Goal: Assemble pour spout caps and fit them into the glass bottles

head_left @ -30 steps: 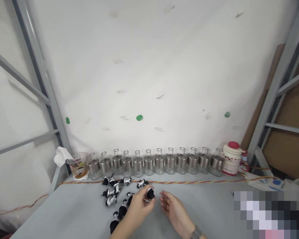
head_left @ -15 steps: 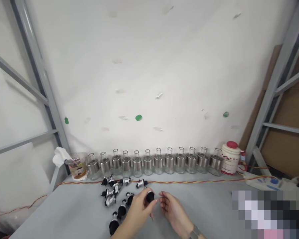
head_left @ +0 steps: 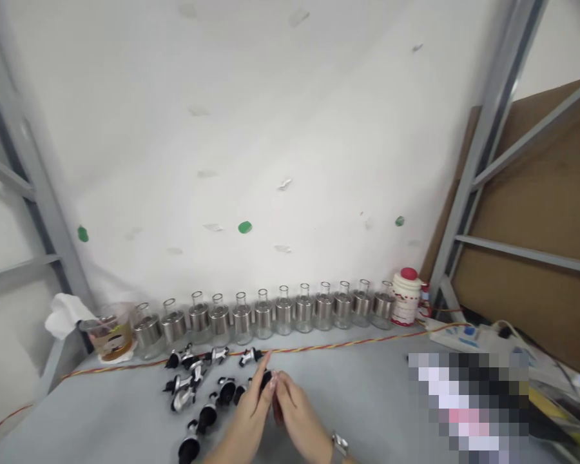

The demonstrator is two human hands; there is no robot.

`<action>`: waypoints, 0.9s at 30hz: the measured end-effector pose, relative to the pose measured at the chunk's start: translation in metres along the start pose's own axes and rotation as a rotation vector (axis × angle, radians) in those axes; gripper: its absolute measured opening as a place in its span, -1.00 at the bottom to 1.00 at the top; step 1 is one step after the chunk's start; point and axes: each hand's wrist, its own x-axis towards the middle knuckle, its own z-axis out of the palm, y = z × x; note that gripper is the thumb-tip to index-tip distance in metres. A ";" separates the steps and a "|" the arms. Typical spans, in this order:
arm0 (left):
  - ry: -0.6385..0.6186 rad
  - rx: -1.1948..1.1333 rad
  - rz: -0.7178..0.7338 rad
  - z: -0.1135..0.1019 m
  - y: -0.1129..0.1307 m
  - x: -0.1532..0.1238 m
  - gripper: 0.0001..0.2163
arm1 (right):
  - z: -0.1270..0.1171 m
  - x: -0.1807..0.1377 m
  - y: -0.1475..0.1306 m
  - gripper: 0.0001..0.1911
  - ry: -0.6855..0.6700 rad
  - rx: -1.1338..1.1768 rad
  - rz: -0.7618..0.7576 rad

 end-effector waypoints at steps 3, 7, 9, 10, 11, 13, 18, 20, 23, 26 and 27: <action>0.010 -0.114 -0.041 0.005 -0.008 0.000 -0.45 | -0.002 -0.003 -0.004 -0.64 0.002 -0.099 -0.032; 0.038 -0.204 -0.081 0.009 -0.019 0.005 -0.43 | 0.000 -0.003 -0.003 -0.65 0.033 -0.127 -0.044; 0.054 -0.223 -0.085 0.009 -0.021 0.007 -0.43 | 0.002 -0.003 -0.002 -0.64 0.050 -0.101 -0.034; 0.062 -0.235 -0.091 0.009 -0.021 0.007 -0.44 | 0.003 -0.003 -0.001 -0.63 0.053 -0.084 -0.027; 0.070 -0.251 -0.108 0.010 -0.022 0.007 -0.44 | 0.004 -0.003 -0.001 -0.63 0.054 -0.067 -0.021; 0.085 -0.305 -0.151 0.011 -0.023 0.006 -0.45 | 0.005 -0.003 -0.002 -0.63 0.058 -0.042 -0.021; 0.110 -0.374 -0.192 0.015 -0.031 0.003 -0.44 | 0.007 -0.005 -0.004 -0.65 0.073 0.021 -0.051; 0.129 -0.341 -0.175 0.015 -0.032 0.003 -0.45 | 0.009 -0.007 -0.005 -0.66 0.078 0.055 -0.065; 0.153 -0.314 -0.158 0.015 -0.028 0.003 -0.49 | 0.012 -0.008 -0.007 -0.67 0.093 0.087 -0.059; 0.189 -0.312 -0.152 0.016 -0.018 0.000 -0.52 | 0.014 -0.008 -0.009 -0.68 0.119 0.132 -0.045; 0.190 -0.318 -0.151 0.016 -0.014 0.000 -0.52 | 0.014 -0.008 -0.010 -0.69 0.129 0.147 -0.043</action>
